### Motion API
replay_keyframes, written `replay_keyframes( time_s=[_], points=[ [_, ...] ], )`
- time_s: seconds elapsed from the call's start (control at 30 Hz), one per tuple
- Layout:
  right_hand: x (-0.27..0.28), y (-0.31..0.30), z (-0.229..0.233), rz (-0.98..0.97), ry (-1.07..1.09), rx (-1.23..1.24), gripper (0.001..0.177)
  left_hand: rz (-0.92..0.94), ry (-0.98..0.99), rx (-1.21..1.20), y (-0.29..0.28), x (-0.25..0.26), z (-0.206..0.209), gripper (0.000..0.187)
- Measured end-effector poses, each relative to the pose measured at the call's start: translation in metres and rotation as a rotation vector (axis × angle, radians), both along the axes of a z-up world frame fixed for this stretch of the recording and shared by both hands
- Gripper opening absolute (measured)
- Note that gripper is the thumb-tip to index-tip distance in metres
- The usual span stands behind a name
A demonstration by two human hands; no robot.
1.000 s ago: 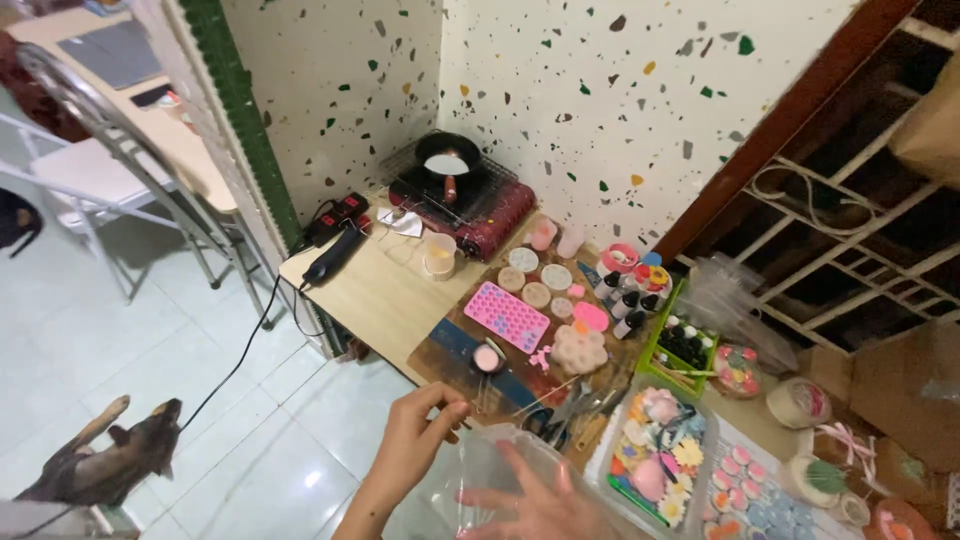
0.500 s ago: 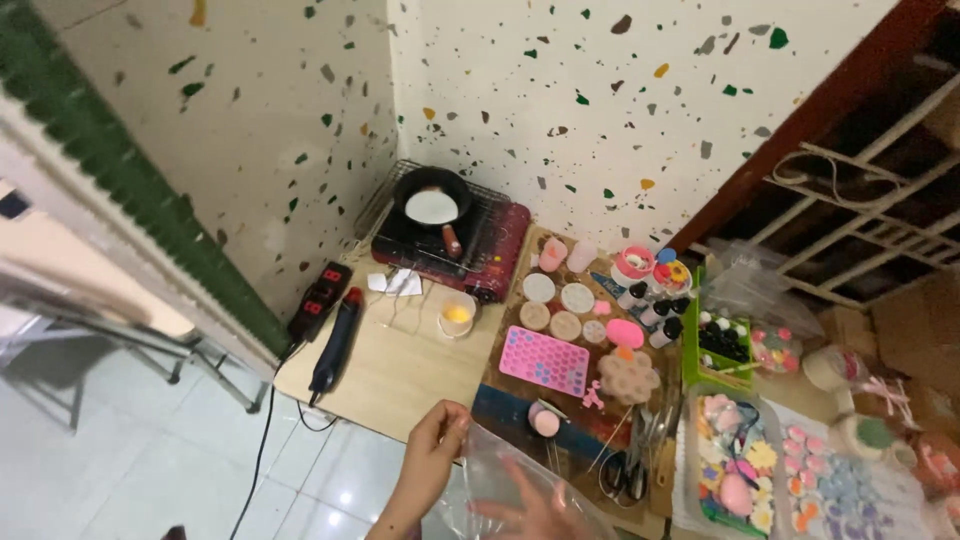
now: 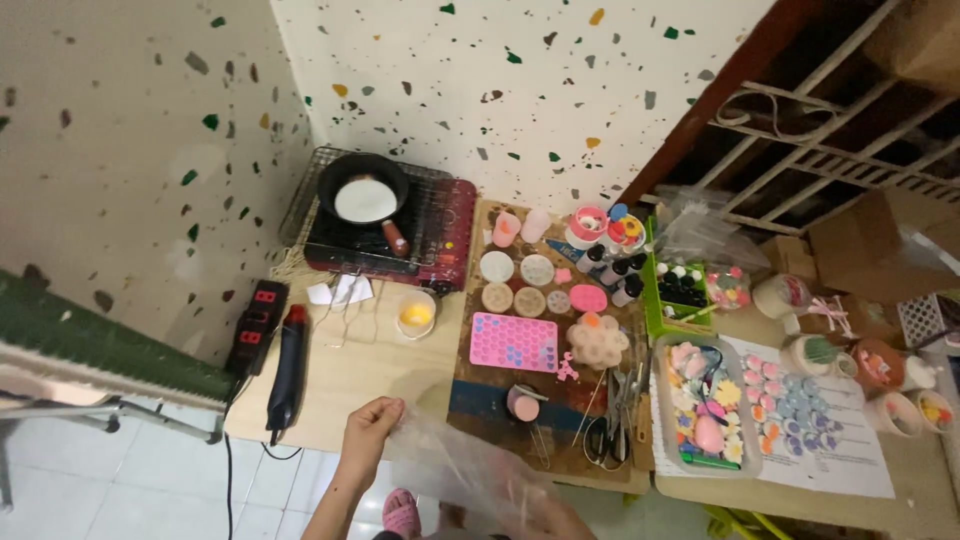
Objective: Demolding small decorative wax pieces and sorting them into containers and bags.
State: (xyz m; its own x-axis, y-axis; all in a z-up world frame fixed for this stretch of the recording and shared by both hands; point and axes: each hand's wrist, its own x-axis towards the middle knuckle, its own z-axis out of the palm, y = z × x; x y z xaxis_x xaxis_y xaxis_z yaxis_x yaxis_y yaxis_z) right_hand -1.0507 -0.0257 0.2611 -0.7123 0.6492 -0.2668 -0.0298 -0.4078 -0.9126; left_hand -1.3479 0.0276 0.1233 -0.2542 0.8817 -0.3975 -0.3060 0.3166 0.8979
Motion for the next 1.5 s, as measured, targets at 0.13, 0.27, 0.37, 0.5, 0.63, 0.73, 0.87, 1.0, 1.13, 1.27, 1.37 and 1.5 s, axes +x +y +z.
replay_keyframes(
  time_s=[0.13, 0.27, 0.37, 0.5, 0.63, 0.73, 0.87, 1.0, 1.13, 1.27, 1.37, 1.5],
  points=[
    [-0.030, 0.072, 0.031, -0.050, -0.281, 0.444, 0.069, 0.141, 0.423, -0.168, 0.012, 0.028, 0.060, 0.021],
    [-0.048, 0.098, -0.052, -0.129, -0.432, 0.605, 0.078, -0.055, 0.521, 0.081, 0.015, 0.078, 0.124, 0.042],
    [-0.045, 0.119, -0.127, -0.134, 0.123, -0.361, 0.065, -0.345, 0.606, 0.237, 0.018, 0.091, 0.128, 0.059],
    [-0.031, 0.128, -0.086, 0.222, -0.635, 0.574, 0.031, -0.429, 0.716, 0.317, 0.024, 0.090, 0.103, 0.048],
    [0.023, 0.130, -0.116, -0.167, -0.051, 0.031, 0.032, -0.476, 0.821, 0.259, 0.044, 0.097, 0.128, 0.035],
    [0.029, 0.132, -0.062, -0.127, 0.281, -0.340, 0.046, -0.430, 0.876, 0.400, 0.052, 0.104, 0.119, 0.032],
    [0.098, 0.152, -0.159, -0.454, 0.458, -0.733, 0.033, -0.450, 0.860, 0.238, 0.060, 0.078, 0.163, 0.040],
    [0.084, 0.187, -0.214, -0.455, -0.244, -0.857, 0.054, -0.552, 0.983, 0.156, 0.050, 0.067, 0.194, 0.051],
    [0.070, 0.194, -0.341, -0.741, -0.317, -0.633, 0.030, -0.675, 1.076, 0.034, 0.052, 0.073, 0.205, 0.048],
    [0.059, 0.191, -0.319, -0.784, -0.442, -0.662, 0.025, -0.732, 1.112, 0.017, 0.059, 0.072, 0.149, 0.045],
    [0.057, 0.184, -0.297, -0.815, -0.447, -0.713, 0.023, -0.734, 1.110, 0.066, 0.067, 0.071, 0.130, 0.047],
    [0.058, 0.163, -0.211, -0.821, -0.417, -0.257, 0.018, -0.772, 1.029, 0.081, 0.082, 0.070, 0.137, 0.052]
  ],
)
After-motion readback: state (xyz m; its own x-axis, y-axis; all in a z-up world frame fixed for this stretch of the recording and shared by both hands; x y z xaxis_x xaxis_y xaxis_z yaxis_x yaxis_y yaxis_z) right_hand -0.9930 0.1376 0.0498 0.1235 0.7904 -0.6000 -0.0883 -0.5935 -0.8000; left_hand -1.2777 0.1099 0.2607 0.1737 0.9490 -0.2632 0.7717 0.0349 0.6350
